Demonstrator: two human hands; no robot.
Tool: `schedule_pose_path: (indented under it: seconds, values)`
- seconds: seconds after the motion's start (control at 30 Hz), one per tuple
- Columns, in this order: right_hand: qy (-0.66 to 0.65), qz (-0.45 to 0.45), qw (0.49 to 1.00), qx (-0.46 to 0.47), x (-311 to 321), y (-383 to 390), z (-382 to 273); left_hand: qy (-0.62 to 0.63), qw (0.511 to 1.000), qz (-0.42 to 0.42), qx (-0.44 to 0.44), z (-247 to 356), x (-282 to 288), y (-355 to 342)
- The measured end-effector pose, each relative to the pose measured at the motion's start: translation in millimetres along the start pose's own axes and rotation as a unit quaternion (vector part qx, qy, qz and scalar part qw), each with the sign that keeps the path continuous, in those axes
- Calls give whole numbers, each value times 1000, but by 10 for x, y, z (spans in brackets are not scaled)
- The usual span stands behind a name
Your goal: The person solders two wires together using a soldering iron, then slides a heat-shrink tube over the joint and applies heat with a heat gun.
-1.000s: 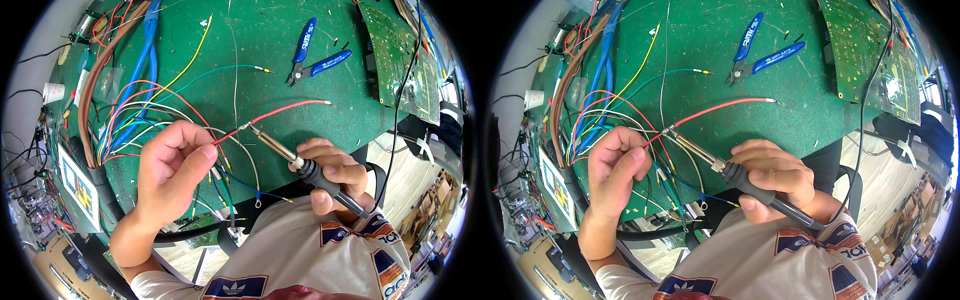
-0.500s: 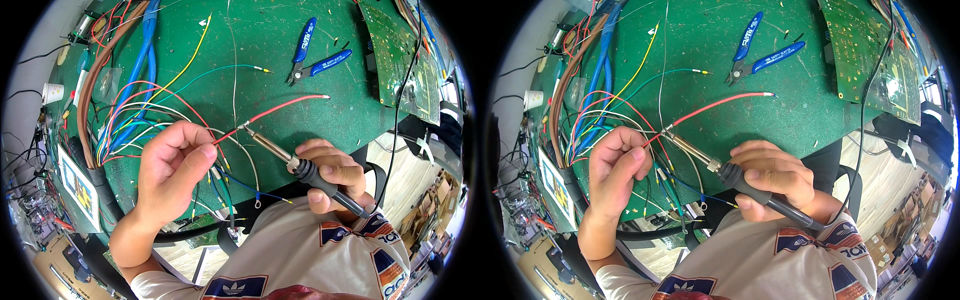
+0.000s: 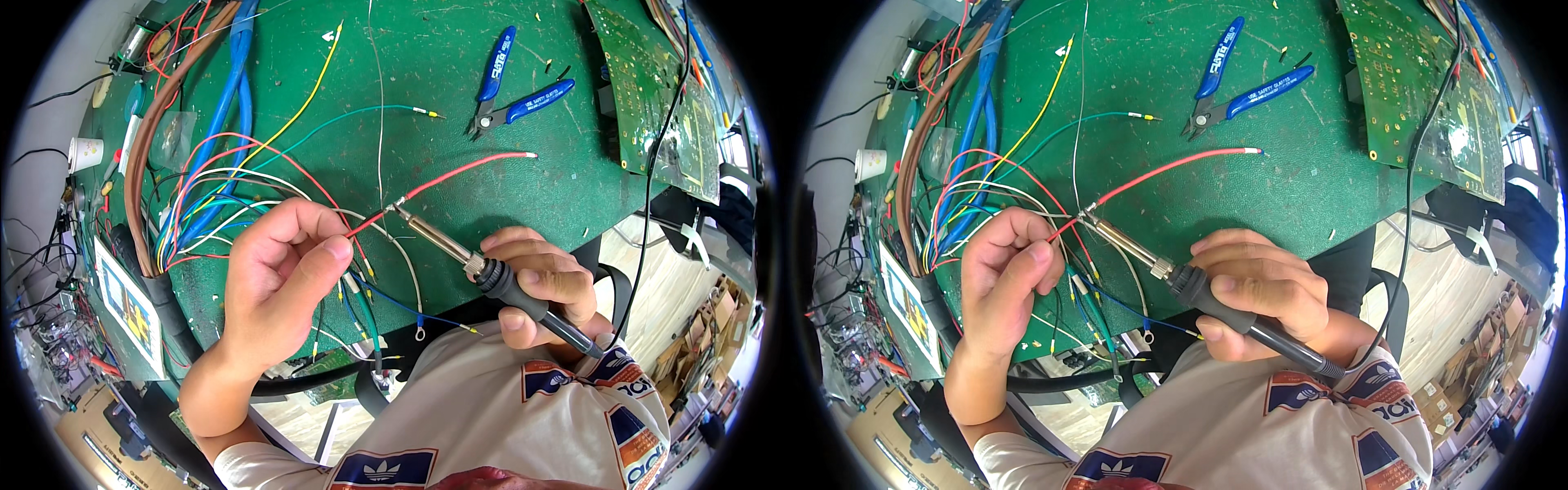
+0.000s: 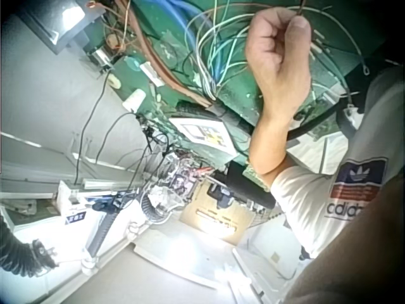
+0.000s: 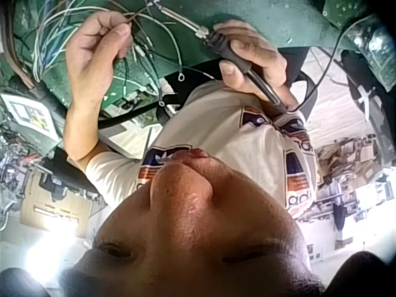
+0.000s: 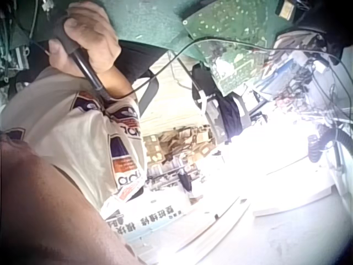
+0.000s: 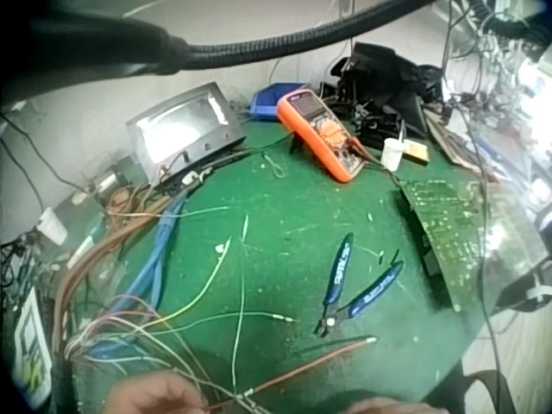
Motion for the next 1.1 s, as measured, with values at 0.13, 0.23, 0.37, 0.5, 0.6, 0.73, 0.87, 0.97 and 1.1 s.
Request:
schedule_pose_path:
  seconds: [0.13, 0.23, 0.37, 0.5, 0.6, 0.73, 0.87, 0.97, 1.1]
  values:
    - [4, 0, 1000, 1, -3, -3, -1, 1, 1000, -3, -3, 1, -2, -1]
    - [0, -1, 1000, 1, -5, -5, 5, 47, 998, -34, -3, -40, 7, 8]
    - [4, -6, 1000, 4, -9, -14, -6, 48, 998, -30, 6, -50, 8, 14]
    - [3, -13, 1000, 2, -19, -30, -8, 49, 998, -26, 6, -48, 8, 13]
    - [4, -21, 1000, -2, -30, -37, -8, 49, 998, -27, 8, -54, 15, 13]
    - [7, -27, 1000, -4, -42, -45, -7, 48, 998, -26, 11, -62, 11, 11]
    - [12, -26, 1000, -3, -42, -44, -19, 56, 998, -26, 15, -61, -1, 11]
    - [14, -21, 1000, -2, -38, -49, -22, 55, 998, -29, 15, -63, 2, 7]
    - [10, -8, 1000, 2, -9, -44, -13, 52, 998, -29, 10, -59, 5, 6]
Point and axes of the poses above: each hand's wrist, its own y-axis away from the middle knuckle, its own x-axis out of the back of the hand, z = x × y, the point moved 10 cm from there along -y, towards the middle knuckle, and after that the axes turned 6 degrees about x, right-handed, at the moved point
